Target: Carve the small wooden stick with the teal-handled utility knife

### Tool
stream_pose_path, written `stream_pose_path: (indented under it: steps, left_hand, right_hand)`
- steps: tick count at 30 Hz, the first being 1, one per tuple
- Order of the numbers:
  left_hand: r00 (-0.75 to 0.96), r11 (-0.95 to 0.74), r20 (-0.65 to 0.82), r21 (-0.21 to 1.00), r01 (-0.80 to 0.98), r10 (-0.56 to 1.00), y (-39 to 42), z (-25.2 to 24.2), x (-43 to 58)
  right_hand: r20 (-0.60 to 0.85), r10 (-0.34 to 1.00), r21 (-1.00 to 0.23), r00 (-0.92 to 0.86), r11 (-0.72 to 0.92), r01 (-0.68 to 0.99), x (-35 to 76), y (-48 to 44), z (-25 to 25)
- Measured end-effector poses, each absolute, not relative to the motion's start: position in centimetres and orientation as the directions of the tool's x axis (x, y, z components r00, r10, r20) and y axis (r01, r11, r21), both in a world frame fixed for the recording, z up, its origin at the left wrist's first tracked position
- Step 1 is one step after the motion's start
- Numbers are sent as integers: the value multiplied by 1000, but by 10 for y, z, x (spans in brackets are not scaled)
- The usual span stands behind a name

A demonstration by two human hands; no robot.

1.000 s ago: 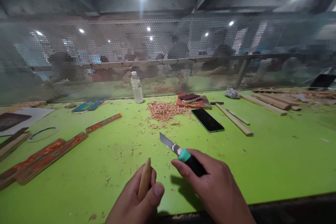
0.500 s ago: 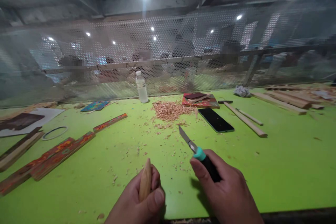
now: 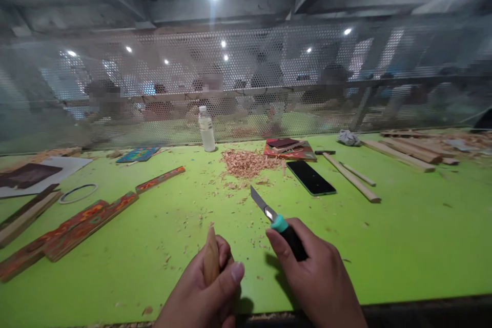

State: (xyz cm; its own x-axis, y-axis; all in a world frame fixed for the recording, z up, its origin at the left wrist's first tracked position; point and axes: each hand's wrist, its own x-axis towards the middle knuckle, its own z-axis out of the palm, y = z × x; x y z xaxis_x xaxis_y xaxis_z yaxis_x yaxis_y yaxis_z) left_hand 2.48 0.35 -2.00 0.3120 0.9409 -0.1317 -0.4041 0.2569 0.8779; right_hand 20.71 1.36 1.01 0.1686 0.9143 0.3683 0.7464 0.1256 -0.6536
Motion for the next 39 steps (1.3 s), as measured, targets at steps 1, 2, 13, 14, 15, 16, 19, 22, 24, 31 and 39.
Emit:
stream_pose_path:
  steps: [1,2,13,14,15,16,19,22,24,31,39]
  left_hand:
    - [315,254,-125,876,-410,941,4,-21,25]
    - [318,253,-122,875,-413,940,4,-21,24]
    - [335,282,-140,861,-423,932,6,-12,25]
    - [336,288,-147,858,-424,931,6,-12,26]
    - [336,295,-153,856,-425,929,7,-13,26]
    - [336,302,-161,853,-426,928,7,-13,26]
    - [340,330,-188,839,-432,921,7,-15,24]
    - [361,367,-215,823,-432,907,6,-16,23]
    - [363,379,-225,817,-436,904,5,-17,24]
    - [416,375,-205,844,-383,886,4,6,16]
    - [301,57,-14,989,-134,953,58,46,-23]
  right_hand:
    - [373,913,-650,167,128,749,207,14,10]
    - [382,909,-644,168,131,754,207,15,10]
    - [415,901,-579,130,151,801,205,19,4]
    - [415,902,-567,119,155,809,204,19,2]
    - [415,904,-554,106,159,817,203,20,1]
    - [414,906,-541,91,164,825,203,21,-1]
    - [407,912,-504,53,176,846,203,23,-5]
    - [407,913,-483,26,191,855,204,22,-6]
    - [402,916,-477,3,206,855,205,21,-5]
    - [342,920,-501,-191,350,791,205,32,18]
    - [356,814,-412,-458,577,705,193,109,63]
